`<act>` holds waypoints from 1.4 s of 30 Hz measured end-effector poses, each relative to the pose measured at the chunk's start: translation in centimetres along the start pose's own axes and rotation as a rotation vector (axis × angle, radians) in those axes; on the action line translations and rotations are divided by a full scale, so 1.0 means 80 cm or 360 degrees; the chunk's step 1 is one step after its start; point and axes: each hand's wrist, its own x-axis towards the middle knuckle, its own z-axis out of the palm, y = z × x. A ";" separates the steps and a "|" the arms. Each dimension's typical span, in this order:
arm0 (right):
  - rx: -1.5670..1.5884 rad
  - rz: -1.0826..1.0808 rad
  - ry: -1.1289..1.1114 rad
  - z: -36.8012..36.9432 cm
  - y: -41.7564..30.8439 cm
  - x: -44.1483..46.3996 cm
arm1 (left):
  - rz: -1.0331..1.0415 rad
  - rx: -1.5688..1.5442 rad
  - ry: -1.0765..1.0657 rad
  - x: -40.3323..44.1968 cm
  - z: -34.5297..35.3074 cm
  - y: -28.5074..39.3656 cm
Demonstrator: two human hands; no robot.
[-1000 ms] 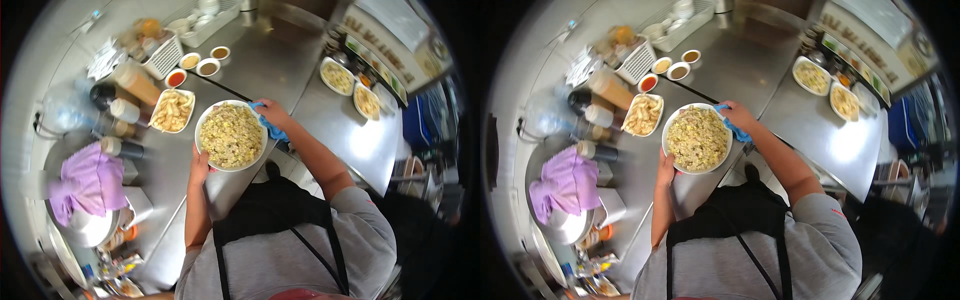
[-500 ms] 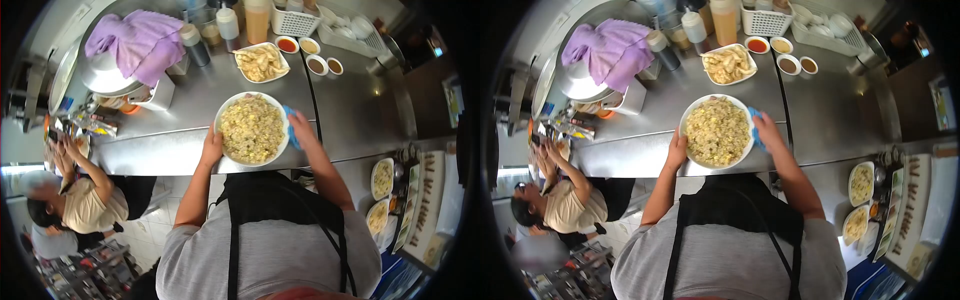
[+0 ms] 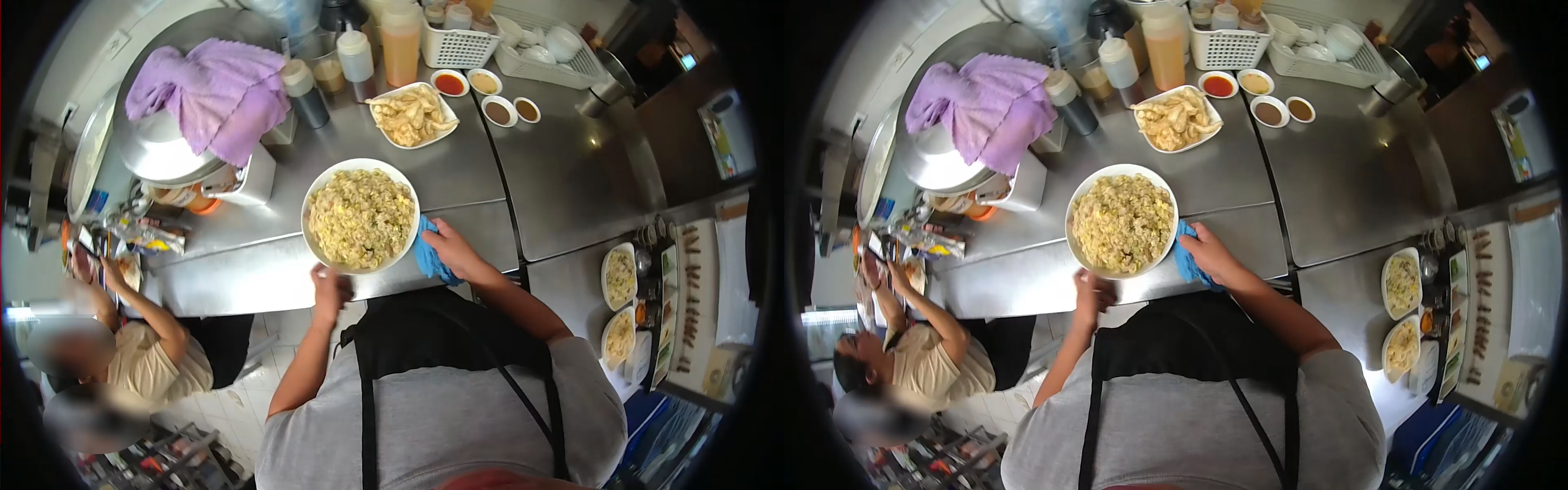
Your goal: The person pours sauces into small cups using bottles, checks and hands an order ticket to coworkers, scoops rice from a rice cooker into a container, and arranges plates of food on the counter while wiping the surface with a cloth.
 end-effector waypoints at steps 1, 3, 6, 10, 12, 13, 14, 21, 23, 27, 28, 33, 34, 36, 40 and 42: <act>-0.0040 0.0018 0.0009 0.000 0.001 -0.001 | 0.0039 -0.0141 0.0187 0.036 -0.024 -0.002; 0.0073 -0.0084 0.0149 0.007 0.004 0.010 | 0.0558 0.0185 0.0282 0.097 -0.060 0.021; 0.0196 -0.0095 0.0339 0.017 -0.010 0.033 | 0.0639 0.0344 -0.0110 0.141 -0.049 0.122; 0.0151 -0.0061 0.0469 0.018 -0.029 0.065 | 0.0685 0.0790 -0.0698 0.223 -0.023 0.145; 0.0136 -0.0093 0.0604 0.024 -0.035 0.073 | 0.0637 0.0619 -0.0807 0.234 -0.018 0.142; 0.0124 -0.0116 0.0666 0.030 -0.042 0.071 | 0.0668 0.0625 -0.0754 0.236 -0.019 0.138; 0.0113 -0.0134 0.0724 0.036 -0.044 0.068 | 0.0694 0.0632 -0.0696 0.236 -0.022 0.134; -0.0154 0.0045 0.0674 0.040 0.018 0.021 | 0.0595 0.0317 -0.0506 0.202 -0.041 0.116; 0.0150 -0.0046 0.0662 0.041 0.025 0.015 | 0.0280 0.0361 -0.0617 0.188 -0.053 0.126; 0.0076 -0.0217 0.1005 0.077 -0.014 0.023 | 0.0060 0.0177 -0.0886 0.182 -0.069 0.112; -0.0057 -0.0250 0.1055 0.081 -0.008 0.033 | 0.0051 0.0198 -0.0876 0.178 -0.069 0.112; -0.0577 -0.0093 0.0871 0.056 0.017 0.019 | 0.0246 -0.0095 -0.0737 0.180 -0.058 0.087; -0.0700 -0.0154 0.0828 0.052 0.014 0.007 | 0.0273 -0.0113 -0.0778 0.186 -0.059 0.080; -0.0746 -0.0219 0.0891 0.039 -0.004 -0.010 | 0.0321 -0.0174 -0.0782 0.200 -0.059 0.070; -0.0619 -0.0403 0.1162 0.021 -0.047 -0.018 | 0.0503 -0.0081 -0.0612 0.210 -0.063 0.056; -0.0954 -0.0621 0.1189 0.003 -0.049 -0.014 | 0.0748 0.0096 -0.0432 0.207 -0.057 0.055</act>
